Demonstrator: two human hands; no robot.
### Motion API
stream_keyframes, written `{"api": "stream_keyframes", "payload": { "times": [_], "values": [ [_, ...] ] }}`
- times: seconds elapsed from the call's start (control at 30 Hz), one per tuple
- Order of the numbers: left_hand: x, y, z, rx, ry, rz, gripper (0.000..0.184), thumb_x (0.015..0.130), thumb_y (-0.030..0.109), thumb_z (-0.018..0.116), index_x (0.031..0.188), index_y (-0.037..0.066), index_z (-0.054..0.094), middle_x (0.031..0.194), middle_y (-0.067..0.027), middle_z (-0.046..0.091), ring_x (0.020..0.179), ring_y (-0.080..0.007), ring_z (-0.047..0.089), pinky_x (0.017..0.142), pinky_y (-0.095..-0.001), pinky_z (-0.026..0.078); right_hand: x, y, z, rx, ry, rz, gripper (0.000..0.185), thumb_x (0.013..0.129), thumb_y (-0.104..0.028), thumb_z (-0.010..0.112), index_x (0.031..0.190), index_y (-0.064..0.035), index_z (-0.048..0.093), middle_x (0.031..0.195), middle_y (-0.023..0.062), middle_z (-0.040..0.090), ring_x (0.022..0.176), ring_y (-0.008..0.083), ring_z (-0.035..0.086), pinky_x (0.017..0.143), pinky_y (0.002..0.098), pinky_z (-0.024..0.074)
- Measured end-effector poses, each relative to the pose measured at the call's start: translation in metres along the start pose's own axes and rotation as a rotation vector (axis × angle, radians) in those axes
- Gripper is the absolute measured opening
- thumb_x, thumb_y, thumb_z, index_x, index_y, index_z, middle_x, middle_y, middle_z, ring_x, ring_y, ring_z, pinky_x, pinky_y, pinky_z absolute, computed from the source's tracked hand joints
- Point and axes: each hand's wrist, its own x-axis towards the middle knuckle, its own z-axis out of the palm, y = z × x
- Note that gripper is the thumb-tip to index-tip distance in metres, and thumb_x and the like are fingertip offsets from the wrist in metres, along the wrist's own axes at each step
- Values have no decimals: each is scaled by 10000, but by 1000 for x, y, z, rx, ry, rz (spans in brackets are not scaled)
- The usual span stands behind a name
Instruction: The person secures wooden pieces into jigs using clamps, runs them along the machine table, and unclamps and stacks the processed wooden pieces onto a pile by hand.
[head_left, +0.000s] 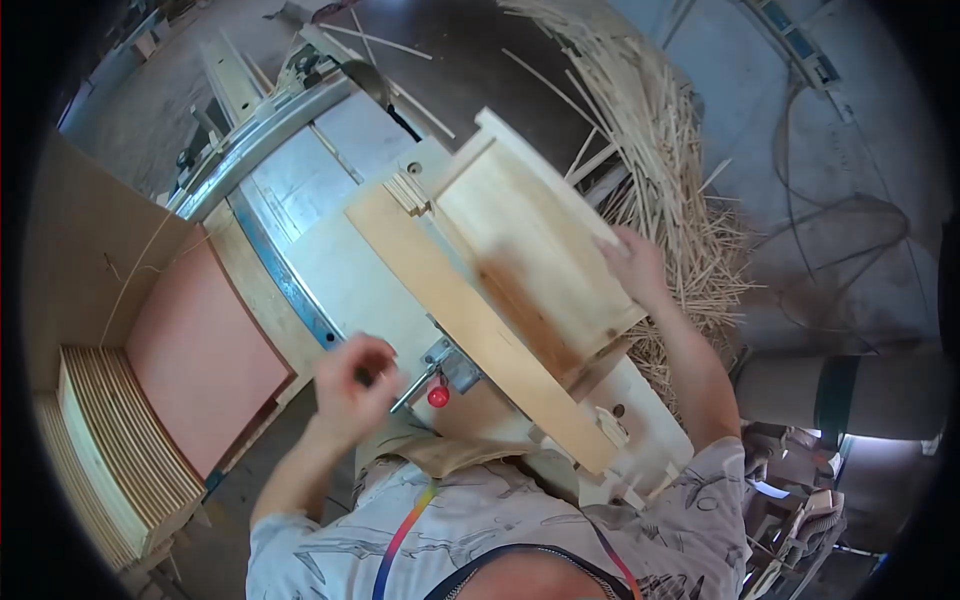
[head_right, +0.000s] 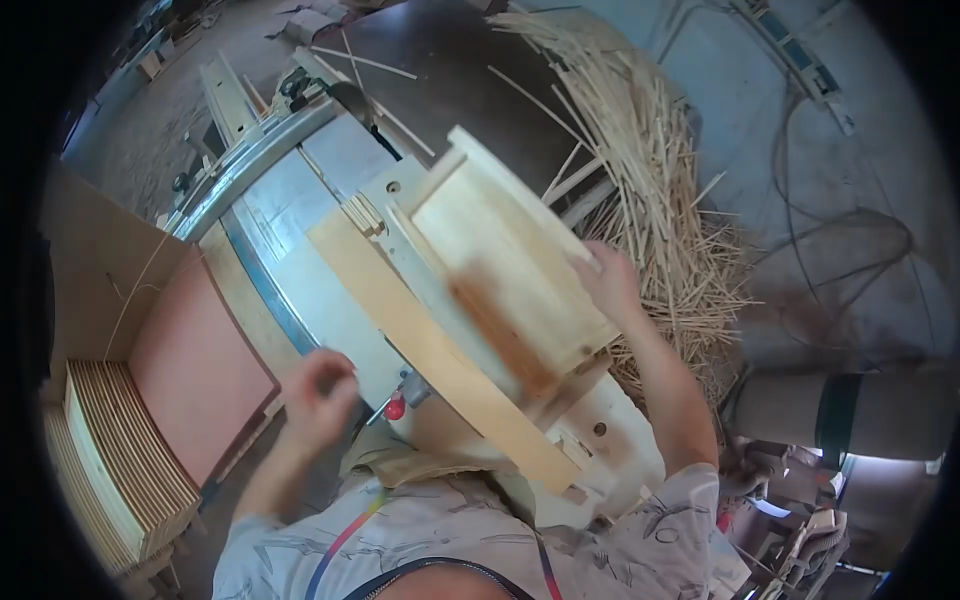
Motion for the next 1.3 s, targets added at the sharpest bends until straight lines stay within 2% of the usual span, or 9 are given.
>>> {"api": "stream_keyframes", "payload": {
  "times": [0.27, 0.67, 0.73, 0.87, 1.0, 1.07, 1.1, 1.13, 1.3],
  "values": [
    [-18, 27, 39, 356, -120, 293, 309, 789, 201, 902, 924, 10, 700, 878, -130, 687, 704, -270, 691, 606, -344, 535, -10, 69, 109, 238, -132, -196, 299, 963, -260, 740, 1178, -53, 739, 1017, 216, 742, 951, 397, 716, 835, 406, 566],
    [-54, 57, 9, 378, -217, -197, 180, 799, 21, 678, 970, -30, 703, 861, -157, 682, 758, -301, 674, 714, -371, 536, -52, 111, 84, 2, -139, -407, 268, 958, -258, 729, 1058, -14, 678, 989, 214, 692, 939, 423, 648, 840, 506, 528],
    [-44, 49, -1, 474, -437, -314, 213, 802, 60, 708, 994, -29, 730, 973, -189, 737, 852, -341, 716, 788, -401, 559, -49, 109, 80, -59, -233, -343, 292, 959, -285, 722, 1074, -19, 681, 971, 213, 698, 989, 425, 653, 887, 504, 527],
    [-24, -10, 52, 609, -516, -399, 803, 843, 561, 835, 1326, -35, 597, 1133, -235, 737, 991, -398, 719, 896, -478, 564, -42, 104, 73, -61, -272, -331, 362, 984, -362, 680, 1086, -16, 715, 984, 224, 721, 995, 432, 672, 874, 504, 539],
    [-18, -61, 82, 667, -647, -521, 611, 884, 519, 803, 1098, -37, 666, 932, -267, 730, 895, -451, 722, 785, -513, 570, 10, 74, 61, -172, -472, -114, 519, 1016, -494, 606, 949, -15, 796, 927, 223, 754, 916, 432, 718, 826, 509, 560],
    [-22, -61, 83, 604, -579, -539, 549, 895, 493, 795, 1012, -30, 673, 853, -264, 719, 827, -464, 717, 739, -523, 568, 51, 62, 90, -54, -186, 74, 575, 1015, -507, 610, 841, 16, 772, 851, 224, 746, 812, 387, 739, 757, 477, 571],
    [-22, -61, 83, 574, -548, -510, 512, 897, 459, 799, 978, -30, 670, 809, -255, 706, 787, -457, 709, 715, -506, 562, 76, 52, 103, 154, -293, 305, 608, 1028, -510, 606, 802, 36, 743, 754, 180, 721, 641, 289, 707, 606, 426, 549],
    [-22, -62, 82, 547, -513, -477, 478, 898, 426, 804, 943, -29, 666, 766, -245, 693, 747, -450, 700, 692, -490, 555, 95, 39, 117, 415, -370, 552, 492, 1012, -459, 686, 868, 11, 687, 709, 54, 641, 548, 123, 567, 471, 304, 423],
    [-27, -70, 81, 528, -481, -415, 469, 904, 414, 797, 968, -33, 673, 757, -247, 690, 745, -446, 704, 686, -492, 554, 108, 88, 143, 622, -157, 480, 189, 984, -196, 716, 962, -8, 724, 729, 58, 657, 482, 144, 528, 438, 293, 391]
  ]
}}
